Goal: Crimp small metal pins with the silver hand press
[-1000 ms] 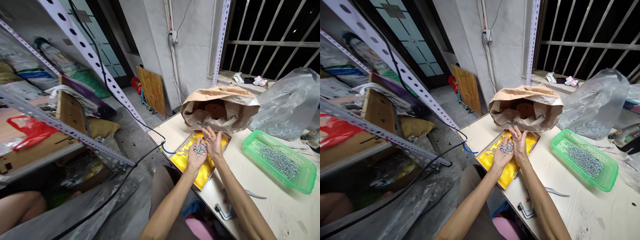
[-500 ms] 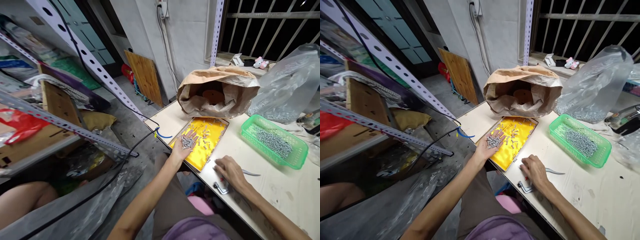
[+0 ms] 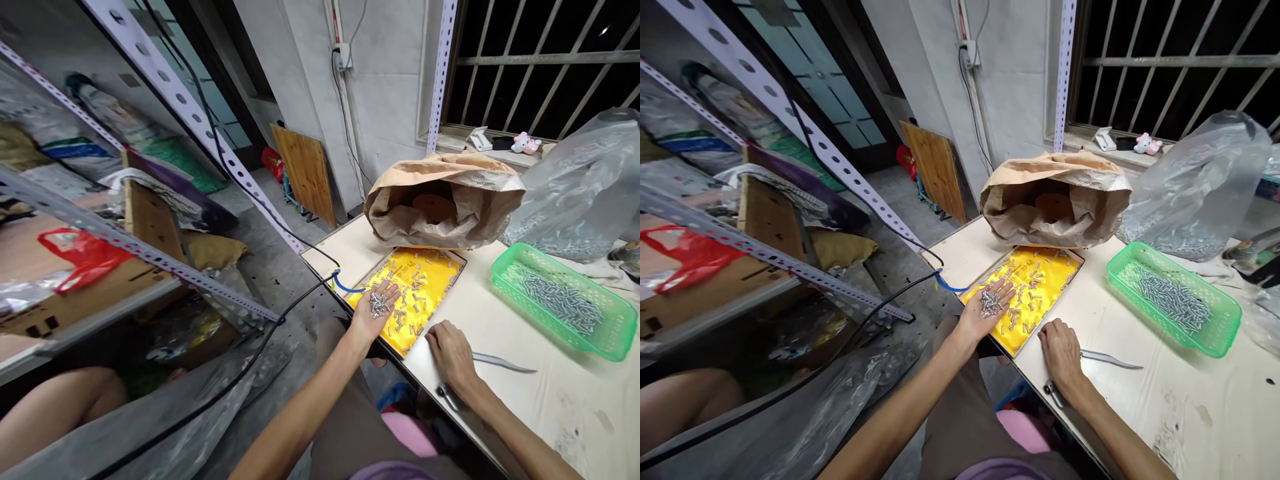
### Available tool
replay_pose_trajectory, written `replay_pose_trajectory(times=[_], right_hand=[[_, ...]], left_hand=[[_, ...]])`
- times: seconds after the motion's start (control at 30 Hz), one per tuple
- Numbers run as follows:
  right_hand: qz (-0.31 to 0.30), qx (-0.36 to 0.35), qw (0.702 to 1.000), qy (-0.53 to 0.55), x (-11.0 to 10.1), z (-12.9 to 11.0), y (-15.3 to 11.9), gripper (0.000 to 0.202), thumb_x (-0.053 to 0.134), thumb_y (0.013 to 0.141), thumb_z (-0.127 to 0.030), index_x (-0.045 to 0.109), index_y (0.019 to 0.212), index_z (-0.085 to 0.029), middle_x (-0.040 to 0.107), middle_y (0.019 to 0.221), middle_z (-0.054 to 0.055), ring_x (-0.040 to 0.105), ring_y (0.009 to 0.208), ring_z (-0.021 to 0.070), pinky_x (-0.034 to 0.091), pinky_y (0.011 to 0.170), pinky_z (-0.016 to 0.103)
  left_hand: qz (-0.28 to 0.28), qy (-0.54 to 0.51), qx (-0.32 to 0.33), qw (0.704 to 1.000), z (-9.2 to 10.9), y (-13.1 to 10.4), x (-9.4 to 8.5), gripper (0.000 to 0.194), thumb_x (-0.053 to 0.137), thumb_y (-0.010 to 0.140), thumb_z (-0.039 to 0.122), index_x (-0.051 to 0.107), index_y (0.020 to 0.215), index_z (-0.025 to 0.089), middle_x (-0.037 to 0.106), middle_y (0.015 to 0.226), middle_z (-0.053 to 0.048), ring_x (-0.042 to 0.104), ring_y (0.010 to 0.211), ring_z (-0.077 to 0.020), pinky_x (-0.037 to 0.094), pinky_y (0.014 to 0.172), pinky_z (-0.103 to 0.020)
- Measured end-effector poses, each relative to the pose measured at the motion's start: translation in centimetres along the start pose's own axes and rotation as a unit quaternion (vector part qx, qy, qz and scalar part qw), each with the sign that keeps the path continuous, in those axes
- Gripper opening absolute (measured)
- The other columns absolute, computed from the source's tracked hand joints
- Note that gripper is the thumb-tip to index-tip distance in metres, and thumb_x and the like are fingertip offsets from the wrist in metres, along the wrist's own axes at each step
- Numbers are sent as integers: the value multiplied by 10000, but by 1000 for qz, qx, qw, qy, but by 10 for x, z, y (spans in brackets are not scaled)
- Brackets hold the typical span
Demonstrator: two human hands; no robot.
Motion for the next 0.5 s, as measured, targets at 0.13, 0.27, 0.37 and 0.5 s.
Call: replay_pose_trajectory(times=[0.13, 0.27, 0.37, 0.5], right_hand=[[56, 10, 992, 115, -20, 6, 5, 229, 354, 942, -301, 512, 807, -205, 584, 765, 37, 557, 665, 171, 410, 602, 286], [85, -22, 979, 184, -37, -5, 30, 227, 378, 938, -344, 541, 880, -197, 604, 819, 47, 567, 698, 172, 439, 625, 285], [24, -65, 985, 156, -32, -18, 50, 244, 384, 932, -281, 590, 835, -192, 600, 802, 54, 565, 739, 178, 442, 666, 282], [-82, -94, 990, 62, -16, -34, 66, 208, 442, 898, -184, 636, 824, -195, 608, 825, 56, 550, 788, 181, 420, 712, 274]], left_hand=[[-9, 0, 20, 1000, 5, 0, -6, 318, 422, 881, 184, 544, 1172, 147, 658, 1017, -104, 660, 818, -170, 498, 585, -209], [5, -30, 22, 999, 7, -3, -4, 305, 369, 920, 230, 542, 1153, 138, 657, 985, -105, 659, 855, -189, 526, 695, -269], [2, -50, 16, 999, 6, -6, -2, 324, 330, 936, 251, 537, 1155, 132, 656, 975, -110, 659, 855, -194, 528, 716, -301], [-5, -50, 25, 998, 7, -6, -7, 339, 338, 940, 303, 557, 1134, 132, 648, 1024, -124, 649, 898, -204, 522, 761, -325]])
Point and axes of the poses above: each hand's wrist, its own y-axis towards the middle knuckle, its own x-axis out of the palm, z = x × y, the point moved 3 cm from there along y, towards the middle knuckle
